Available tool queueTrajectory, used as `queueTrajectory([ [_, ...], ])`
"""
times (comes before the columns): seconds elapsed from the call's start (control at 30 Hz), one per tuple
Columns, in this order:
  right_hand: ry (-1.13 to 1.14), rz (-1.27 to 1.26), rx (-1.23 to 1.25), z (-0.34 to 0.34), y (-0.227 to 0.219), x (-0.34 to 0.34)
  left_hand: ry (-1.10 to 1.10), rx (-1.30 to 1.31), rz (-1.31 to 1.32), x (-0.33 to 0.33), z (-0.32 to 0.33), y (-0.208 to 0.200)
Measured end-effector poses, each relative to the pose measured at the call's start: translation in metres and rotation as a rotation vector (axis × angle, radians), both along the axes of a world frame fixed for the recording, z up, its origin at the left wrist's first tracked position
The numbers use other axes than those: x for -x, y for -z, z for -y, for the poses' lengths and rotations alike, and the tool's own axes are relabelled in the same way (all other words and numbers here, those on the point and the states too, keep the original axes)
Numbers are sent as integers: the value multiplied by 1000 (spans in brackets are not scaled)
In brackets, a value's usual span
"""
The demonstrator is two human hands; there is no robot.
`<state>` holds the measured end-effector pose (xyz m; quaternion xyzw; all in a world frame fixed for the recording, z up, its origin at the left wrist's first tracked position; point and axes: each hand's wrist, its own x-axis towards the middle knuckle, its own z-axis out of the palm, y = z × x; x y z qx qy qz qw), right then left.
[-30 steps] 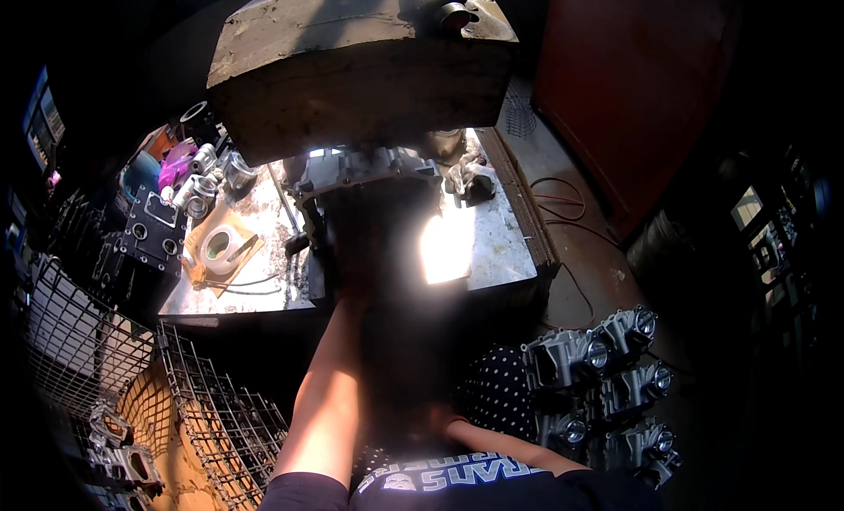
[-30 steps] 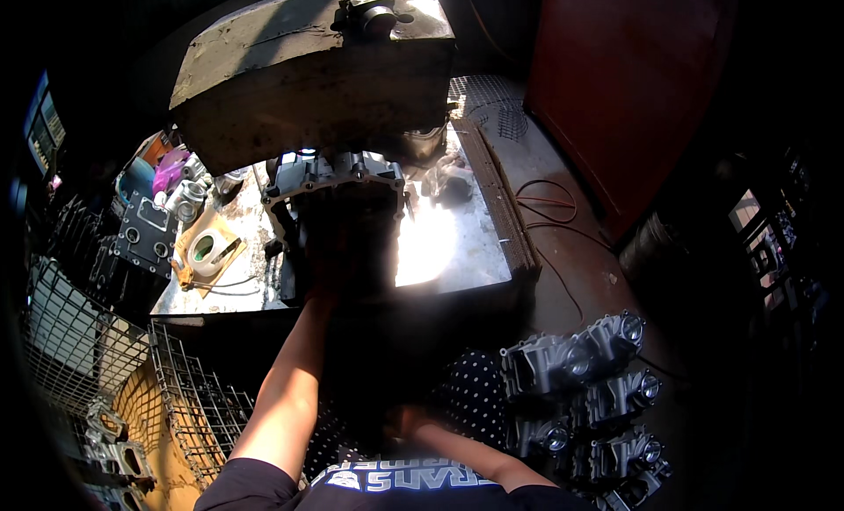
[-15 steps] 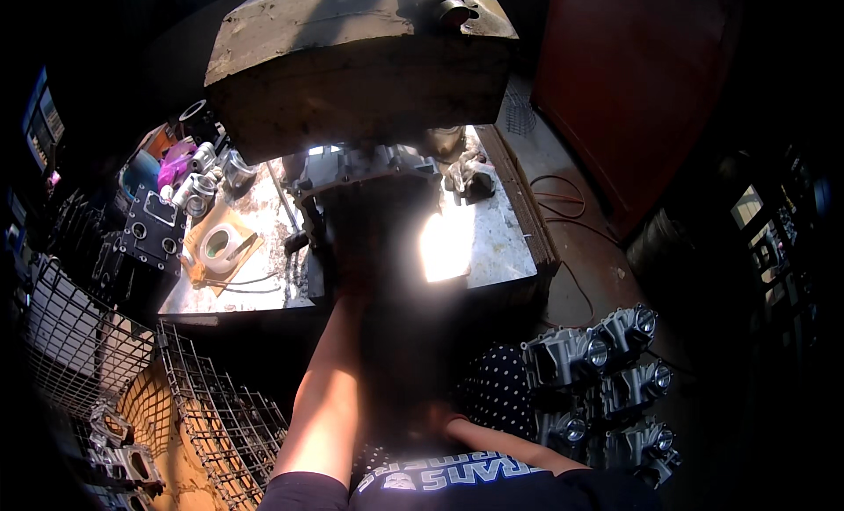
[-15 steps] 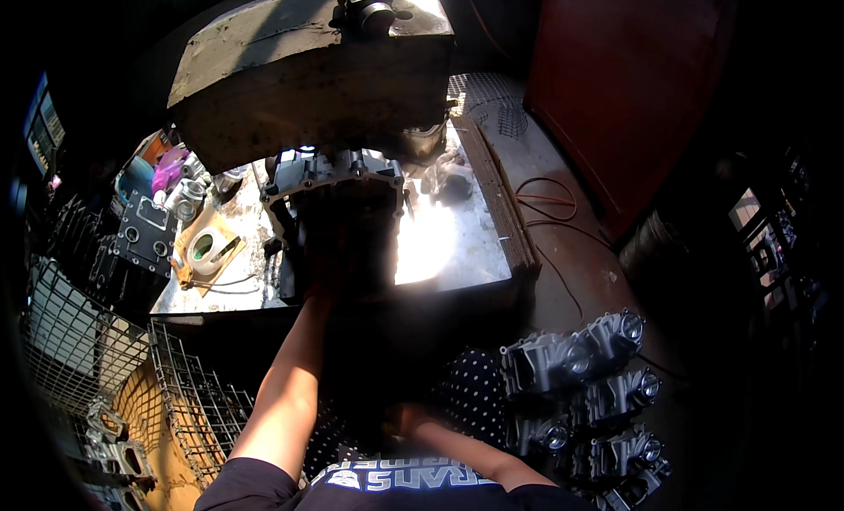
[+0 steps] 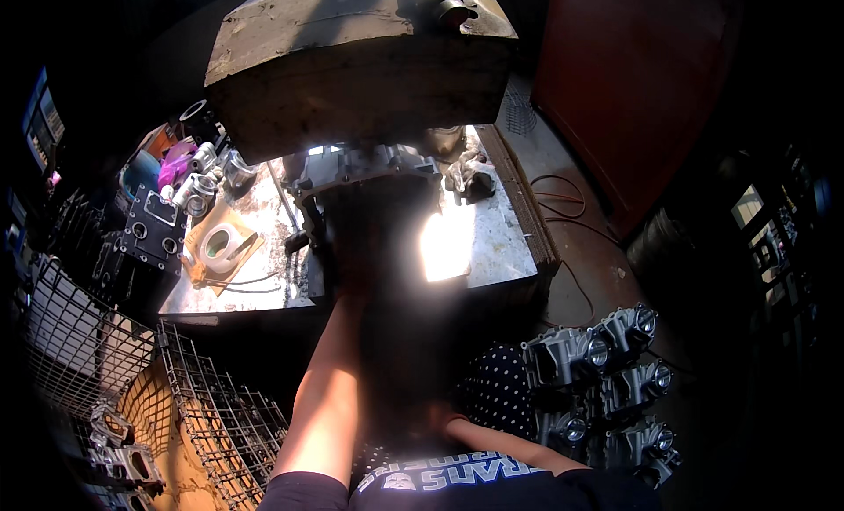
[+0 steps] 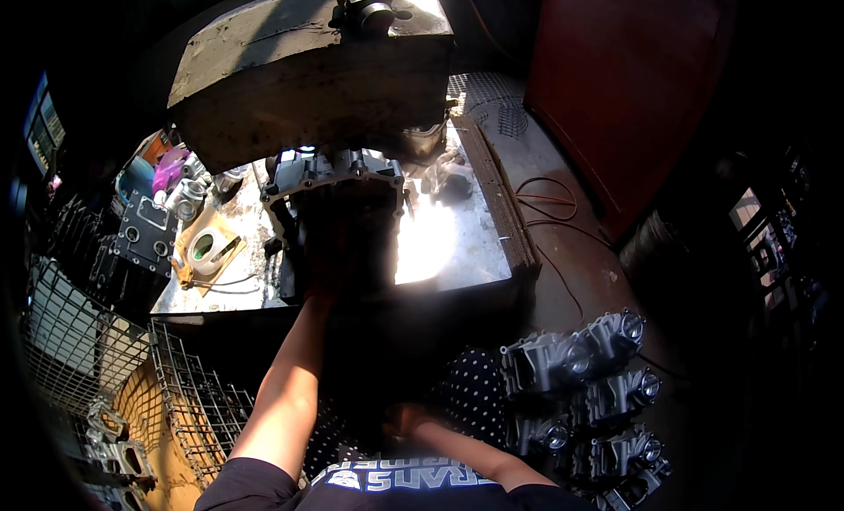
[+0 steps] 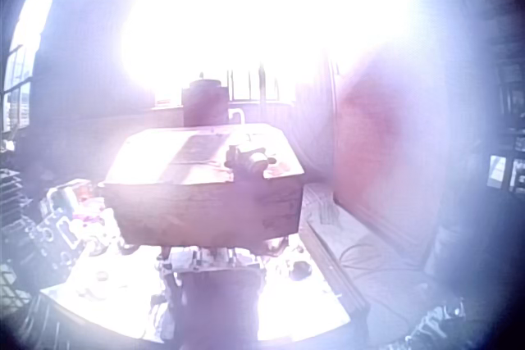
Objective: The person holds a metal component inside a cleaning machine, then removes it and places it into a wire storage cage.
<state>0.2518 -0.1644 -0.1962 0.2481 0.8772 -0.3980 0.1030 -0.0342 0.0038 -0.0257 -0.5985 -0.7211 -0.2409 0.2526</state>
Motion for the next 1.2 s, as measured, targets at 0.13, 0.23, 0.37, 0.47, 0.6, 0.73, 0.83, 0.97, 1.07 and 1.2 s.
queueTrajectory([
  [0.13, 12, 60, 37, -1, -6, 0, -13, 6, -11, 8, -4, 13],
  [0.23, 81, 101, 123, 0, -15, -2, -35, 0, 28, 7, -8, 13],
  [0.37, 71, 119, 144, -3, -20, -1, -33, 24, 31, 4, -8, 5],
  [0.47, 9, 166, 328, -6, 43, 2, -63, 60, -24, 3, -4, 3],
  [0.6, -3, 135, 105, -6, -36, 1, -82, 75, -143, 1, 1, 5],
  [0.73, -42, 185, 372, -10, 56, 3, -114, 146, -117, 1, -4, -3],
  [0.83, -11, 82, 101, 4, 26, -5, -306, 103, -459, 19, -9, 31],
  [0.97, 38, 141, 202, -3, -5, -1, -710, 106, -1017, 24, -11, 54],
  [1.07, -3, 163, 310, -8, 49, 3, -288, 100, -430, 7, -7, 17],
  [1.2, -2, 97, 138, -3, -1, 0, -82, 130, -46, 13, -6, 20],
])
